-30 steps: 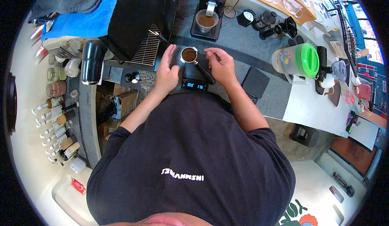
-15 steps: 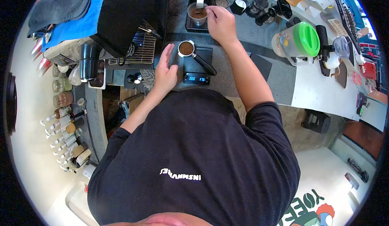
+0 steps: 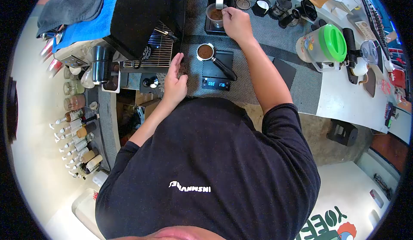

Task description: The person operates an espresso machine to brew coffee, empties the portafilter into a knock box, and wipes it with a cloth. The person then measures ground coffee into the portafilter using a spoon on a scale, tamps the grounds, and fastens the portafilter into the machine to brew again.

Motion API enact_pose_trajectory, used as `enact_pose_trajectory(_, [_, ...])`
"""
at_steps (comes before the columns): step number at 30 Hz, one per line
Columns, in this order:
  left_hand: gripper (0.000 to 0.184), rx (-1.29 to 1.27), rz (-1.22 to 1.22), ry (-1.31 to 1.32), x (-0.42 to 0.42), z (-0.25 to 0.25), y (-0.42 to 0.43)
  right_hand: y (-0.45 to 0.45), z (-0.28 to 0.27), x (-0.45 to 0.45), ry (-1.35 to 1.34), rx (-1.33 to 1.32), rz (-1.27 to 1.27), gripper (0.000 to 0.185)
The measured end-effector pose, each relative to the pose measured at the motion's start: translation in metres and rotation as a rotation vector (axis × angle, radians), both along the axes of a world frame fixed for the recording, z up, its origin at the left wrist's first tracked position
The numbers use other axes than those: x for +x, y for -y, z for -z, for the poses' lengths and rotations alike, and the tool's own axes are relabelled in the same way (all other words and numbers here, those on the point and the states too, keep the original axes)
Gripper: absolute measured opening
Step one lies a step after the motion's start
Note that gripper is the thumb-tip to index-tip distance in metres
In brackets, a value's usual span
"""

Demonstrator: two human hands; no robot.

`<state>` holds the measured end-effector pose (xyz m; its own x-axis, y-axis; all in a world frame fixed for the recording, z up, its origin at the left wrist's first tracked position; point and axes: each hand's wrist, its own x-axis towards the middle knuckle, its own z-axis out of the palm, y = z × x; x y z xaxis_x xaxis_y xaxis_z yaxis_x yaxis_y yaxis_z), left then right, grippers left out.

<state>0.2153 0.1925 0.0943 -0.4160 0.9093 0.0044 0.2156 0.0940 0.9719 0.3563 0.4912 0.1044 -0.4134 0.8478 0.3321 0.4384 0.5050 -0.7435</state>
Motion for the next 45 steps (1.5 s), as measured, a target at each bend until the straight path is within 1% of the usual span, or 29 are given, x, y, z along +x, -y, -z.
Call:
enact_pose_trajectory(1, [0.084, -0.002, -0.002, -0.009, 0.000, -0.004, 0.000, 0.001, -0.002, 0.000, -0.014, -0.058, 0.023, 0.026])
enact_pose_trajectory(5, [0.083, -0.001, -0.039, -0.021, 0.003, -0.016, -0.001, -0.004, 0.005, 0.004, -0.025, -0.016, 0.084, 0.028])
enact_pose_trajectory(8, [0.082, 0.020, -0.046, 0.006, 0.002, -0.008, 0.000, -0.002, -0.001, 0.008, -0.046, -0.050, 0.125, 0.028])
enact_pose_trajectory(10, [0.082, 0.004, -0.039, -0.009, 0.002, -0.011, -0.001, 0.004, -0.013, 0.012, -0.058, -0.101, 0.152, 0.027])
enact_pose_trajectory(13, [0.081, 0.002, -0.031, -0.045, 0.002, -0.009, -0.003, 0.002, -0.006, 0.016, -0.070, -0.107, 0.159, 0.029])
enact_pose_trajectory(16, [0.080, 0.011, -0.021, -0.057, 0.003, -0.005, -0.005, 0.006, -0.007, 0.020, -0.182, -0.177, 0.132, 0.027])
enact_pose_trajectory(19, [0.082, 0.011, 0.015, -0.029, 0.001, -0.002, -0.006, 0.013, -0.014, 0.023, -0.240, -0.225, 0.149, 0.029])
enact_pose_trajectory(20, [0.084, 0.008, 0.030, -0.015, -0.001, -0.001, -0.006, 0.017, -0.016, 0.024, -0.274, -0.291, 0.156, 0.028])
enact_pose_trajectory(23, [0.084, 0.000, 0.017, 0.011, 0.000, -0.007, -0.008, 0.026, -0.017, 0.028, -0.381, -0.308, 0.130, 0.024])
enact_pose_trajectory(26, [0.085, 0.012, 0.015, 0.012, -0.002, -0.004, -0.008, 0.044, -0.018, 0.033, -0.548, -0.507, 0.060, 0.021])
enact_pose_trajectory(29, [0.084, 0.021, 0.001, 0.026, -0.002, -0.001, -0.007, 0.070, -0.024, 0.038, -0.564, -0.574, 0.024, 0.020])
enact_pose_trajectory(32, [0.080, 0.055, -0.047, 0.021, 0.000, 0.002, -0.007, 0.086, -0.006, 0.044, -0.568, -0.647, 0.003, 0.020])
enact_pose_trajectory(39, [0.080, 0.041, -0.041, -0.009, 0.001, 0.000, -0.004, 0.113, 0.016, 0.053, -0.552, -0.735, -0.020, 0.019])
enact_pose_trajectory(45, [0.083, 0.029, -0.008, 0.025, -0.002, 0.003, -0.002, 0.119, 0.032, 0.054, -0.453, -0.629, -0.047, 0.020])
